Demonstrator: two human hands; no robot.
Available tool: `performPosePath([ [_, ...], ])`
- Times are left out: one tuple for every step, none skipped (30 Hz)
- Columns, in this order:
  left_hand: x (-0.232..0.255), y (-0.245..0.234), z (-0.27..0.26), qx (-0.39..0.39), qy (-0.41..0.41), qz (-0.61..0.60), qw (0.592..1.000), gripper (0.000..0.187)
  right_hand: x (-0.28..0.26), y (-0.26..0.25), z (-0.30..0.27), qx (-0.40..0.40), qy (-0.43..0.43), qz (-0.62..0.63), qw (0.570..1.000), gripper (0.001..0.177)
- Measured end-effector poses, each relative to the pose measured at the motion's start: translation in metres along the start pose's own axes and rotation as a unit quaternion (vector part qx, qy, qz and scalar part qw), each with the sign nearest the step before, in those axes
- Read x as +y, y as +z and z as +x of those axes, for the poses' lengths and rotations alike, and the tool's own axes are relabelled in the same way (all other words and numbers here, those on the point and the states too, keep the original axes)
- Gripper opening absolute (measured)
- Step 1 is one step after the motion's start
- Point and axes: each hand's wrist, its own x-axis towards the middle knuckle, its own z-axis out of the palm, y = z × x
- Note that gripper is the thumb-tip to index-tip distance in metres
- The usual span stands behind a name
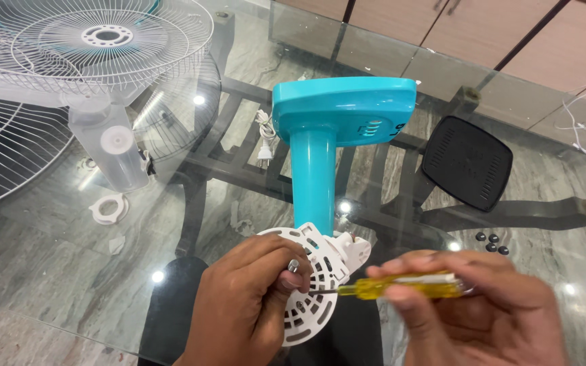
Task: The person assembles a small electric fan by attaching a white plastic base to the turquoise fan body. They insert and tighten multiple screws using a yellow-handled screwdriver, securing the base to the fan stand on a glass table.
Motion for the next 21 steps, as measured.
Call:
performPosePath([
  [0.0, 0.0, -0.001, -0.001, -0.001, 0.003, 1.0, 0.009, 0.006, 0.0, -0.003, 0.068, 0.016, -0.005, 0.998, 0.035],
  [-0.001, 0.0, -0.002, -0.003, -0.002, 0.004, 1.0, 0.01, 0.012, 0.0, -0.007, 0.135, 0.033, -0.011, 0.99, 0.033],
  [-0.002, 0.0, -0.003, -0.005, -0.004, 0.006, 1.0, 0.012, 0.019, -0.002, -0.01, 0.128, 0.046, 0.001, 0.991, 0.031],
  [-0.002, 0.0, -0.005, -0.009, -0.009, 0.007, 1.0, 0.012, 0.026, -0.006, -0.011, 0.122, 0.059, 0.013, 0.991, 0.03],
  [-0.002, 0.0, -0.006, -0.013, -0.014, 0.008, 1.0, 0.012, 0.033, -0.008, -0.013, 0.115, 0.072, 0.026, 0.99, 0.029],
  [-0.002, 0.0, -0.006, -0.016, -0.019, 0.009, 1.0, 0.012, 0.04, -0.009, -0.014, 0.118, 0.078, 0.046, 0.989, 0.029],
  [-0.002, -0.001, -0.008, -0.013, -0.018, 0.011, 1.0, 0.01, 0.046, -0.011, -0.015, 0.12, 0.084, 0.065, 0.987, 0.029],
  [-0.002, -0.001, -0.01, -0.01, -0.016, 0.012, 1.0, 0.011, 0.05, -0.013, -0.017, 0.122, 0.09, 0.085, 0.985, 0.029],
  [-0.002, -0.001, -0.01, -0.008, -0.015, 0.013, 1.0, 0.014, 0.054, -0.016, -0.017, 0.116, 0.113, 0.088, 0.983, 0.03],
  [-0.003, -0.001, -0.012, 0.004, 0.017, 0.037, 0.999, 0.024, 0.056, -0.018, -0.018, 0.11, 0.137, 0.092, 0.98, 0.032],
  [-0.003, 0.0, -0.014, 0.015, 0.048, 0.06, 0.997, 0.035, 0.059, -0.02, -0.019, 0.104, 0.16, 0.095, 0.977, 0.034],
  [-0.004, -0.001, -0.015, 0.026, 0.08, 0.084, 0.993, 0.046, 0.062, -0.02, -0.018, 0.102, 0.188, 0.106, 0.971, 0.036],
  [-0.006, -0.001, -0.016, 0.033, 0.085, 0.119, 0.989, 0.055, 0.066, -0.02, -0.018, 0.1, 0.216, 0.118, 0.964, 0.038],
  [-0.009, -0.001, -0.016, 0.039, 0.091, 0.154, 0.983, 0.064, 0.069, -0.02, -0.017, 0.098, 0.243, 0.129, 0.956, 0.04],
  [-0.012, -0.001, -0.017, 0.046, 0.096, 0.188, 0.976, 0.073, 0.073, -0.019, -0.017, 0.088, 0.264, 0.125, 0.952, 0.042],
  [-0.015, 0.0, -0.018, 0.052, 0.086, 0.183, 0.978, 0.072, 0.076, -0.019, -0.016, 0.077, 0.285, 0.122, 0.948, 0.044],
  [-0.017, 0.002, -0.021, 0.059, 0.076, 0.177, 0.979, 0.072, 0.078, -0.018, -0.015, 0.065, 0.305, 0.118, 0.943, 0.045],
  [-0.019, 0.002, -0.023, 0.065, 0.066, 0.172, 0.981, 0.072, 0.081, -0.017, -0.014, 0.059, 0.323, 0.104, 0.939, 0.046],
  [-0.02, 0.003, -0.025, 0.057, 0.034, 0.144, 0.987, 0.071, 0.083, -0.015, -0.013, 0.053, 0.341, 0.089, 0.934, 0.046],
  [-0.021, 0.004, -0.028, 0.048, 0.001, 0.113, 0.992, 0.07, 0.084, -0.015, -0.012, 0.047, 0.36, 0.073, 0.929, 0.046],
  [-0.023, 0.004, -0.03, 0.039, -0.032, 0.083, 0.995, 0.069, 0.084, -0.015, -0.012, 0.04, 0.368, 0.066, 0.927, 0.046],
])
